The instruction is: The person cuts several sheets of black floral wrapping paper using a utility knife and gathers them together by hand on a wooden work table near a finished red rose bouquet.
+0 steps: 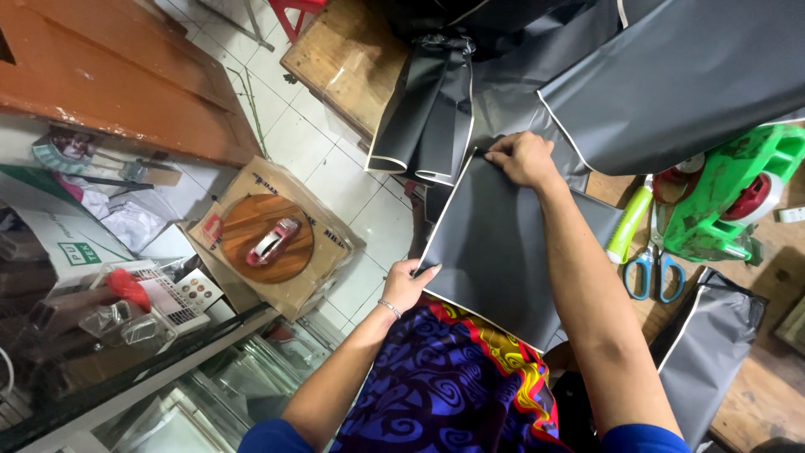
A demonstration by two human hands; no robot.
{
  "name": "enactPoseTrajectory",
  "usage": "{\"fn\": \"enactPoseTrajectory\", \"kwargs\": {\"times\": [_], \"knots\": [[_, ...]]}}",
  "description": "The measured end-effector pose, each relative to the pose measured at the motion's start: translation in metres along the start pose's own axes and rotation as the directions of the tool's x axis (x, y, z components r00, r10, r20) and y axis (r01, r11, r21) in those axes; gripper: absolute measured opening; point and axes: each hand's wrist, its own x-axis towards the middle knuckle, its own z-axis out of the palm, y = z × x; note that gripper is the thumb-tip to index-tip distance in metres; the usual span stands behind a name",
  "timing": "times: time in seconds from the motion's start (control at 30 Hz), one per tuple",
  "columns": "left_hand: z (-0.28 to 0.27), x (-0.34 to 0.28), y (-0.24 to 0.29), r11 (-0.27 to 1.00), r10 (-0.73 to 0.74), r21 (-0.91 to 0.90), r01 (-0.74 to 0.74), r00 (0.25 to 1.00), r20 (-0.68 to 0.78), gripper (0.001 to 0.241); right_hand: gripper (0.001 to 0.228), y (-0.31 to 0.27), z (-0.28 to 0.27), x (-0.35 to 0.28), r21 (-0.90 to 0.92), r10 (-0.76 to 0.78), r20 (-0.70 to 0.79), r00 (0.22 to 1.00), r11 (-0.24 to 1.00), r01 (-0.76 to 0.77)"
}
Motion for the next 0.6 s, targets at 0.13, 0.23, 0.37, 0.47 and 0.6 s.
{"fn": "enactPoseTrajectory", "kwargs": {"times": [0.13,0.23,0.37,0.47,0.6], "knots": [[-0.006,-0.005,0.017,0.999,-0.031,0.016,0.030,0.999,0.013,0.022,0.007,0.000,0.000,-0.001,0.010,-0.019,-0.025,1.000,1.000,0.019],[-0.003,-0.002,0.014,0.999,-0.034,0.020,0.034,0.999,0.007,0.022,0.007,0.005,0.003,0.002,0.004,-0.027,-0.033,0.999,1.000,0.027],[0.002,0.004,-0.005,0.999,-0.039,0.029,0.039,0.999,0.002,0.022,0.006,0.009,0.008,0.004,-0.005,-0.024,-0.053,0.998,1.000,0.024],[0.005,0.011,-0.020,0.999,-0.035,0.018,0.035,0.999,-0.010,0.022,0.007,0.012,0.011,0.004,-0.004,-0.032,-0.053,0.998,0.999,0.032],[0.004,0.010,-0.019,0.998,-0.063,0.031,0.063,0.998,-0.009,0.023,0.007,0.017,0.016,0.004,-0.016,-0.041,-0.075,0.996,0.999,0.040]]}}
